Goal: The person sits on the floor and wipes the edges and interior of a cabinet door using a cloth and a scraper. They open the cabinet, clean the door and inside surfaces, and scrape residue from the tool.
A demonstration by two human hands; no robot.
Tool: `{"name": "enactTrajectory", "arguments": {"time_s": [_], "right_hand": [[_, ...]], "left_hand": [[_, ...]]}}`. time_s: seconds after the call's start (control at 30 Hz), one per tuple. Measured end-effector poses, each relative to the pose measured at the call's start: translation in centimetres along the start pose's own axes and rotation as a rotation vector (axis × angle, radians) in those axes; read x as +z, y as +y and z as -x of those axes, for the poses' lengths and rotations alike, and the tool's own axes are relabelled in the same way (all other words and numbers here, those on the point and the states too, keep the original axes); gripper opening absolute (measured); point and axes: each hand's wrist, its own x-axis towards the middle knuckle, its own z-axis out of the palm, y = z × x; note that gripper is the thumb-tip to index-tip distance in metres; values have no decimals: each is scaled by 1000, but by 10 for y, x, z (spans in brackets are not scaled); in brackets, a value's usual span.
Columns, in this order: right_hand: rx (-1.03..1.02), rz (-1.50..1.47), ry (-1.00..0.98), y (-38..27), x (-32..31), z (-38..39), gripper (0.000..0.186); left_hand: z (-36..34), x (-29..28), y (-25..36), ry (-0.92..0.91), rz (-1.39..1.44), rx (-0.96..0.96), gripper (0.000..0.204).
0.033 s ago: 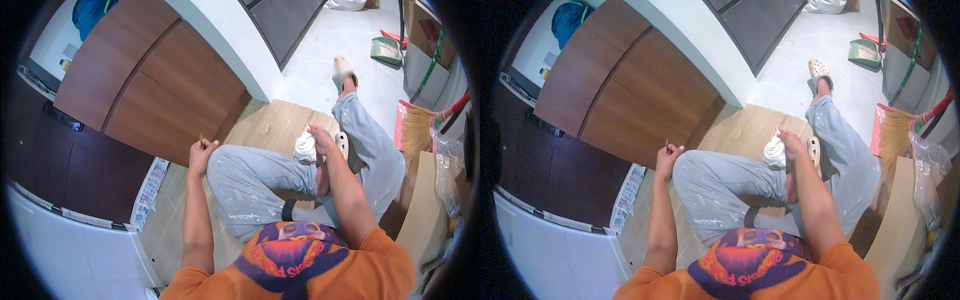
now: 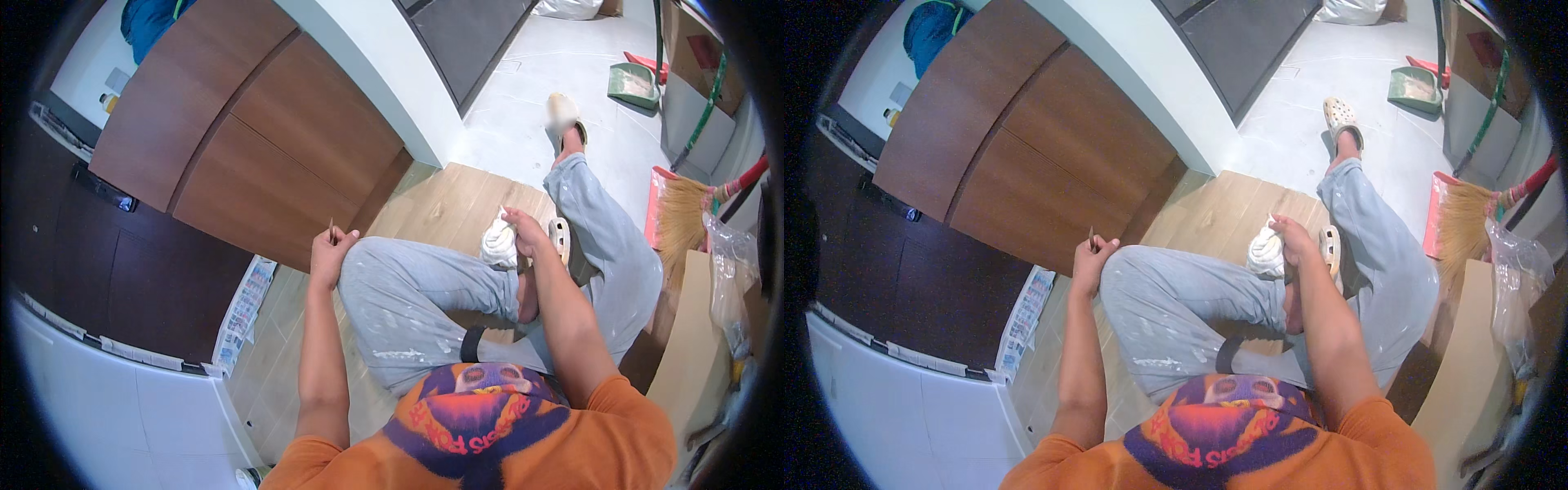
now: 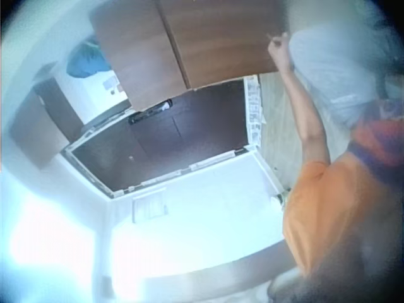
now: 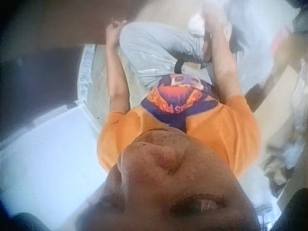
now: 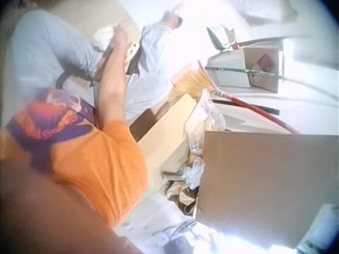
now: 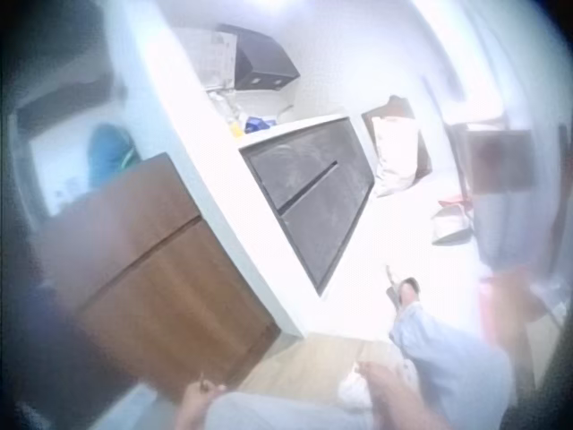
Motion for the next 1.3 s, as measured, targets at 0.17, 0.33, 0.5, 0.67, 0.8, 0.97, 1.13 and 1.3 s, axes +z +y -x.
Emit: {"name": "enactTrajectory", "arguments": {"time_s": [0.17, 0.33, 0.5, 0.67, 0.8, 0.97, 1.13, 1.3], "right_hand": [[93, 79, -14, -4, 14, 7, 60], [54, 160, -104, -8, 16, 2, 74], [51, 235, 20, -16, 45, 1, 60], [154, 346, 37, -7, 76, -5, 30], [111, 391, 39, 3, 78, -17, 22], [82, 427, -25, 10, 108, -29, 17], [94, 375, -170, 14, 159, -35, 23], [101, 255, -213, 10, 187, -33, 37]], "left_hand": [[5, 11, 26, 99, -166, 123, 33], [-2, 25, 21, 147, -124, 225, 31], [-26, 71, 7, 24, 290, 155, 22], [-61, 143, -53, -153, 412, -116, 21], [-63, 182, -71, -349, 774, -356, 19], [-70, 179, -93, -276, 1057, -489, 18], [-85, 181, -109, -245, 1173, -513, 24], [-93, 182, -122, -186, 1307, -481, 24]]}}
